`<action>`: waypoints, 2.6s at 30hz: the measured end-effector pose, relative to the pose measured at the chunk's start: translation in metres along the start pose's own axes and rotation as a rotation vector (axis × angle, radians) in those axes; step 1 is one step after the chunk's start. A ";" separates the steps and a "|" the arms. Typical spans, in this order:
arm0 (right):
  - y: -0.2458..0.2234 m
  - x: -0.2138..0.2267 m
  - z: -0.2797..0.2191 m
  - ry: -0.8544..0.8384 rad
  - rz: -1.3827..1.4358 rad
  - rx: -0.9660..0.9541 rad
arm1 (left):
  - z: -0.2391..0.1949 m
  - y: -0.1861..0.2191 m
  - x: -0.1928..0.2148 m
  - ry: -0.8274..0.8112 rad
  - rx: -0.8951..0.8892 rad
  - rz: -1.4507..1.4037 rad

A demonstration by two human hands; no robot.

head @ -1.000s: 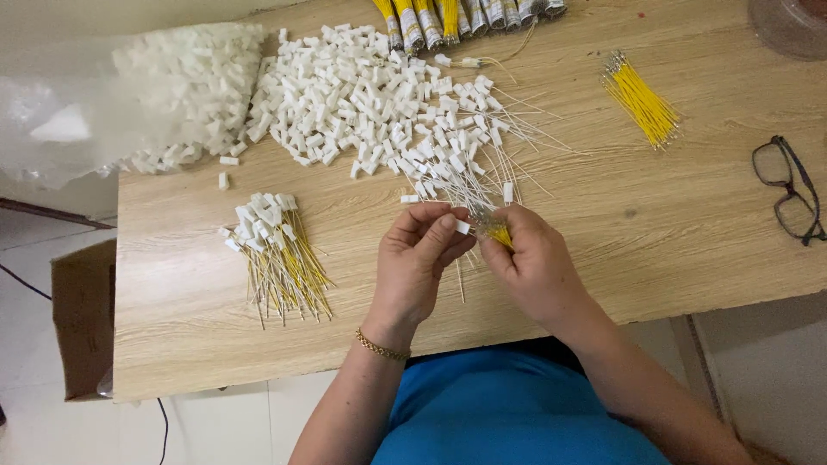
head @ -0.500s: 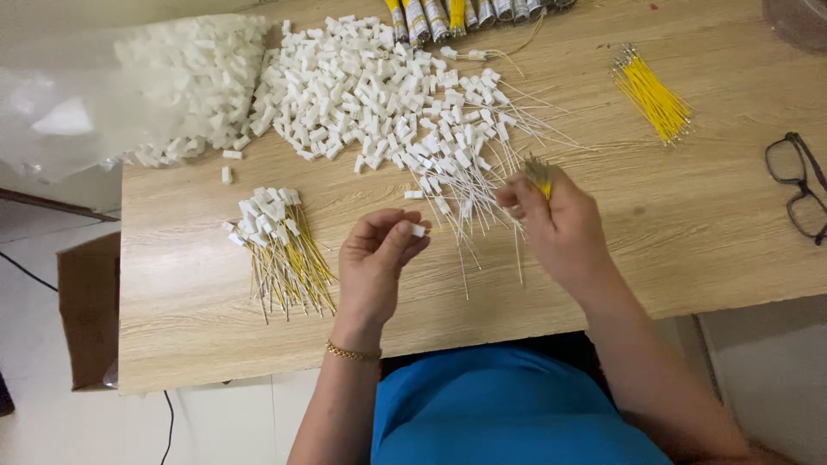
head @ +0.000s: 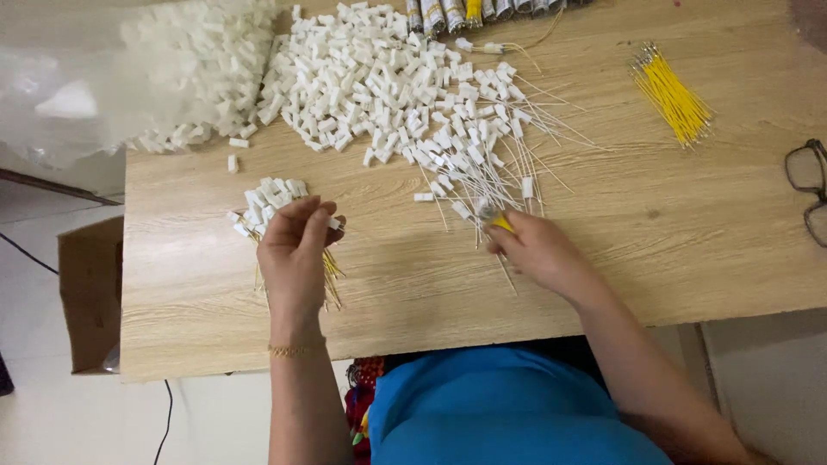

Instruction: Assembling small white plastic sleeves onto thin metal wires at a workbench

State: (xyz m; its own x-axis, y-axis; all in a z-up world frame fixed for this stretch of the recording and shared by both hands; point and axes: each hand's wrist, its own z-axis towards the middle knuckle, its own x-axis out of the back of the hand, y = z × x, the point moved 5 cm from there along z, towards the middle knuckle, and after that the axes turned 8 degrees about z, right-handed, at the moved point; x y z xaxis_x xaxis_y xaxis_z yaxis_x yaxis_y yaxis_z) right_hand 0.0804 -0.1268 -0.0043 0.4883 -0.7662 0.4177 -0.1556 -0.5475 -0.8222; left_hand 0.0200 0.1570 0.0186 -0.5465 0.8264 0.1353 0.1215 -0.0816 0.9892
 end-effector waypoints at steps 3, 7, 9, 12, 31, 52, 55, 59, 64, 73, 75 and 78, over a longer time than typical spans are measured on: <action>0.008 0.008 0.002 0.106 0.073 0.087 | 0.018 -0.013 0.004 -0.033 -0.074 0.349; 0.044 0.014 0.018 0.134 0.202 0.205 | 0.039 -0.028 0.006 -0.036 0.010 0.493; 0.022 0.020 -0.002 0.168 0.319 0.116 | 0.055 -0.038 0.007 0.021 -0.041 0.933; 0.043 0.019 0.008 0.187 0.279 0.136 | 0.061 -0.052 -0.020 0.074 -0.125 1.257; 0.036 0.010 0.004 0.142 0.631 0.250 | 0.060 -0.062 -0.144 -0.347 -0.792 0.984; 0.012 0.013 -0.014 0.195 0.717 0.302 | 0.013 0.006 -0.131 -0.283 -0.750 0.616; -0.004 0.015 -0.023 0.182 0.726 0.322 | -0.010 0.028 -0.124 -0.271 -0.717 0.433; -0.034 0.026 -0.041 0.239 0.593 0.375 | -0.038 0.039 -0.124 -0.362 -0.627 0.271; -0.033 0.029 -0.037 0.305 0.452 0.432 | -0.050 0.047 -0.127 -0.473 -0.527 0.158; -0.034 0.026 -0.043 0.315 0.377 0.436 | -0.054 0.043 -0.127 -0.495 -0.416 0.084; -0.035 0.025 -0.044 0.328 0.422 0.437 | -0.054 0.040 -0.128 -0.487 -0.407 0.081; -0.029 0.025 -0.041 0.351 0.479 0.427 | -0.055 0.023 -0.134 -0.523 -0.274 -0.073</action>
State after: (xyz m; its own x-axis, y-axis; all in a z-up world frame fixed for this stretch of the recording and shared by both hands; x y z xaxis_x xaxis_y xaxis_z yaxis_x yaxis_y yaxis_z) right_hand 0.0623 -0.1437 0.0456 0.1359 -0.9906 0.0145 0.1005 -0.0008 -0.9949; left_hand 0.0500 0.0138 0.0266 -0.0561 0.9944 0.0892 -0.1573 -0.0970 0.9828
